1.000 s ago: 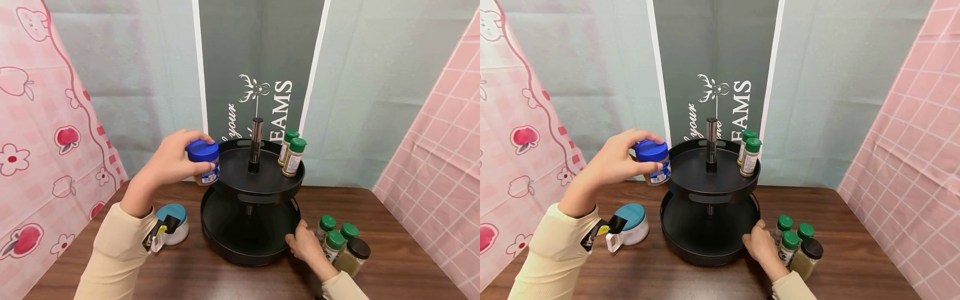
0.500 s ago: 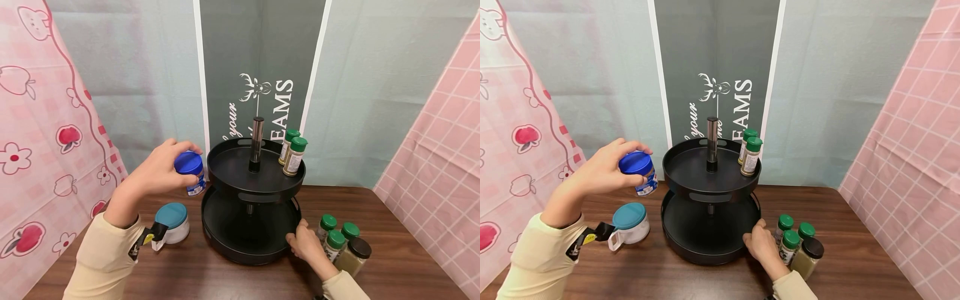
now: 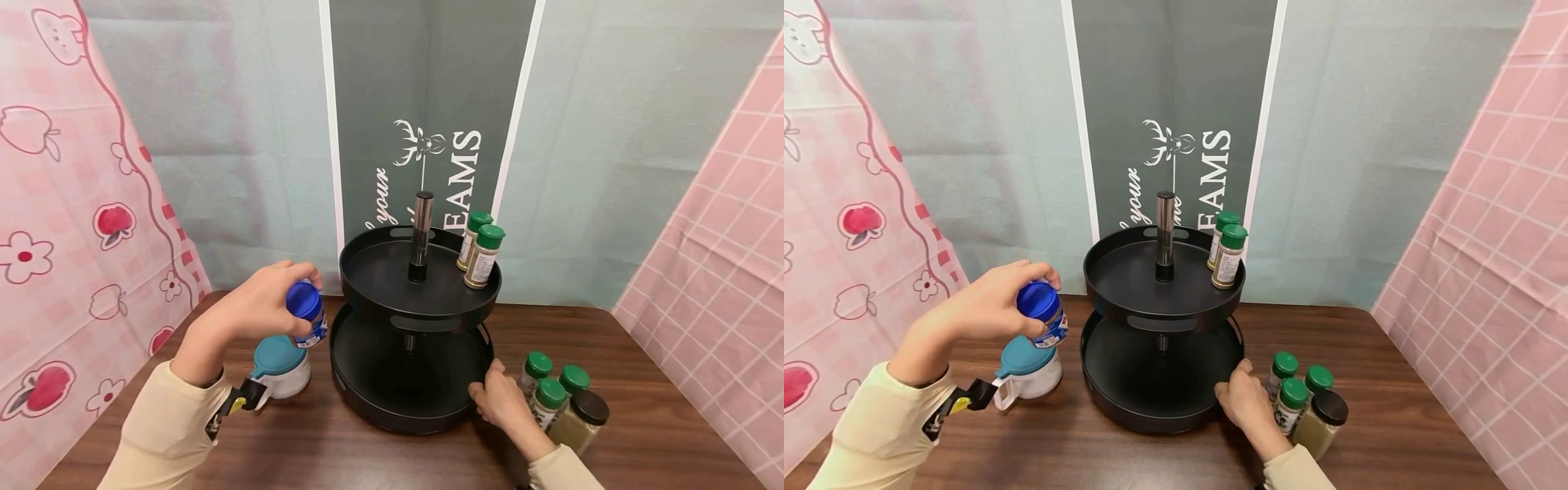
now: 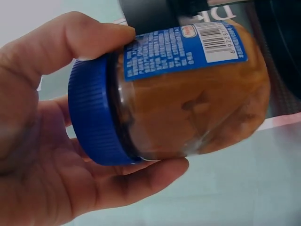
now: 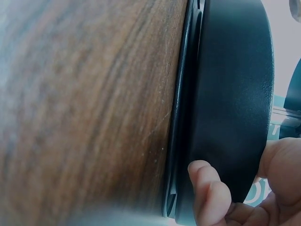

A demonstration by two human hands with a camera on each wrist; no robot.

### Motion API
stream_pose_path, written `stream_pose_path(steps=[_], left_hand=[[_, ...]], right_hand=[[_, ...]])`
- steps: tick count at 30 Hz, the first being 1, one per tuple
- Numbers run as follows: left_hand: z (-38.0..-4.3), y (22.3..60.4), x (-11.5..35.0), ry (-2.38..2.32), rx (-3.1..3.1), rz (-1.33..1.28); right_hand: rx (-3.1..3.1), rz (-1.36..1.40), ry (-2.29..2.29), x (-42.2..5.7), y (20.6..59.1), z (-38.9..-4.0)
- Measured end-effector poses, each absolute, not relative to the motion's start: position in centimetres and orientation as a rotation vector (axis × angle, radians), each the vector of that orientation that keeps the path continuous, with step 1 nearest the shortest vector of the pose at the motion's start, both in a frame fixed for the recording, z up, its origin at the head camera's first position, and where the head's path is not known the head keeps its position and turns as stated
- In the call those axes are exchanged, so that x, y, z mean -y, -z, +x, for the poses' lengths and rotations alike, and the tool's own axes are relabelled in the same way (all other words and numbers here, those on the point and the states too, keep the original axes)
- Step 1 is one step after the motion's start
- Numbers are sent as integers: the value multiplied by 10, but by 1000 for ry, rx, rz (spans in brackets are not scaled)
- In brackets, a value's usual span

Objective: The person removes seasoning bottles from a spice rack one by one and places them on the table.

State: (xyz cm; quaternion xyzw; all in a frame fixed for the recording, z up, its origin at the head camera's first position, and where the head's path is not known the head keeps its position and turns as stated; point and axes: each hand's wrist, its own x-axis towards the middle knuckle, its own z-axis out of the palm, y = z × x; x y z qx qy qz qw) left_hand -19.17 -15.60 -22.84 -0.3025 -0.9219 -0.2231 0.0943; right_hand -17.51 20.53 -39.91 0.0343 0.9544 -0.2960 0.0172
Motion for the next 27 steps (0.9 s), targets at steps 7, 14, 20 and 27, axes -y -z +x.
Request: stream_pose_path(steps=[7, 14, 20, 27], left_hand=[[-195, 245, 160, 654, 2800, -976], [-192, 262, 163, 628, 2874, -975], [-190, 271, 165, 624, 2927, -938], [-187, 285, 168, 637, 2933, -984]], right_hand=[[-2963, 105, 933, -206, 400, -175], [-2953, 108, 939, -206, 400, -175], [-2966, 96, 935, -206, 400, -175], [-2967, 97, 942, -205, 399, -174]])
